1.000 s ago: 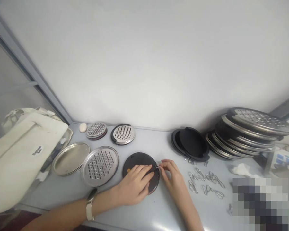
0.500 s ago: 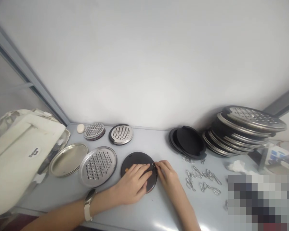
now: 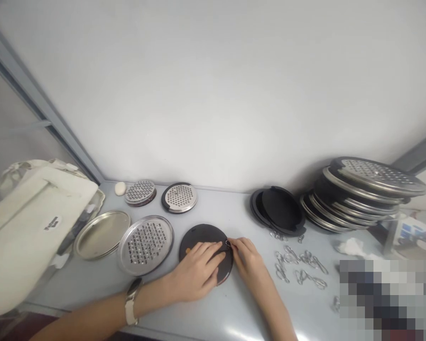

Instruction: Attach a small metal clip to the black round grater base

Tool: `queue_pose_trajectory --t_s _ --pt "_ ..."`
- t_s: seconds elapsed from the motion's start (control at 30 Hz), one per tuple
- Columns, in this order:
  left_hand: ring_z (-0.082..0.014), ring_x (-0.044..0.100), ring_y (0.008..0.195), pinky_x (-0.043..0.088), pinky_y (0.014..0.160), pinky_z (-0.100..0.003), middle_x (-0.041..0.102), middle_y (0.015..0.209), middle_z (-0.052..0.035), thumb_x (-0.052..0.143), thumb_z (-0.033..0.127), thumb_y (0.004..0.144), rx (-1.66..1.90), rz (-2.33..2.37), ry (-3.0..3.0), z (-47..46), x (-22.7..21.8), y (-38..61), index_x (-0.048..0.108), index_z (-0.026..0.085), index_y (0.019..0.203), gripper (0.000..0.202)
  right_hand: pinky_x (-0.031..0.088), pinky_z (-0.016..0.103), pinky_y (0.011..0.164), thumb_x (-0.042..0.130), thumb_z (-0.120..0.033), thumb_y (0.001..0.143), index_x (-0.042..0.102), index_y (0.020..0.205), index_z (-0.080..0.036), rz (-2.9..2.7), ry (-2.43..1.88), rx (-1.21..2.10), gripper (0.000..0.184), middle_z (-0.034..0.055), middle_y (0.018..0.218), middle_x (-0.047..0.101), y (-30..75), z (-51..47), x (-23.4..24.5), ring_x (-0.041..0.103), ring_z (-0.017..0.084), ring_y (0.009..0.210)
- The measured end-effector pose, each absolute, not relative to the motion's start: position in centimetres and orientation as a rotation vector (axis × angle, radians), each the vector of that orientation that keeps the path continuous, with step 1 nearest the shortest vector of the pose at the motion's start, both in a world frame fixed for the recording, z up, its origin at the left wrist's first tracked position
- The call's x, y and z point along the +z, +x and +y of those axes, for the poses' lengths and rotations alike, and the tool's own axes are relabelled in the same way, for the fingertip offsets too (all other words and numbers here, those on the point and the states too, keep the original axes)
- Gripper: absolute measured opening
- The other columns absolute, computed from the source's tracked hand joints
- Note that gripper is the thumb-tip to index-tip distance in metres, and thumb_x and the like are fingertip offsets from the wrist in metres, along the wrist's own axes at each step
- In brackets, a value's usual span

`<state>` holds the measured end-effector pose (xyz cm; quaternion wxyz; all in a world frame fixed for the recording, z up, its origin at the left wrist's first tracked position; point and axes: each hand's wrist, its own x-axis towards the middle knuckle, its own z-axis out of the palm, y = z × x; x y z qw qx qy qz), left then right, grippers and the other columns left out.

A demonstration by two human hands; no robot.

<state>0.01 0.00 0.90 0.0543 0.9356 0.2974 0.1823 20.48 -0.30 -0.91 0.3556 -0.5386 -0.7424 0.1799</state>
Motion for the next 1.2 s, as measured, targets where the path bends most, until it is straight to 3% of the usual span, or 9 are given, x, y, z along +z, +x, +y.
queue_pose_trajectory --t_s 0.43,1.2 --pt "-0.0282 0.046 0.120 0.040 0.098 -0.042 0.048 0.134 -0.0163 0.042 0.024 0.091 0.566 0.901 2.854 0.0 0.8 0.1 0.047 0.010 0.127 0.040 0.052 0.036 0.084 0.042 -0.022 0.093 0.060 0.116 -0.021 -1.971 -1.406 0.546 0.029 0.0077 0.098 0.062 20.4 -0.4 -0.7 0.062 0.020 0.091" --pt "-0.0278 0.046 0.121 0.040 0.098 -0.041 0.049 0.133 -0.0164 0.043 0.023 0.090 0.582 0.896 2.843 0.0 1.0 0.1 0.048 0.010 0.127 0.039 0.054 0.035 0.081 0.037 -0.022 0.094 0.058 0.118 -0.021 -1.945 -1.406 0.542 0.032 0.0082 0.096 0.062 19.9 -0.7 0.4 0.063 0.021 0.091"
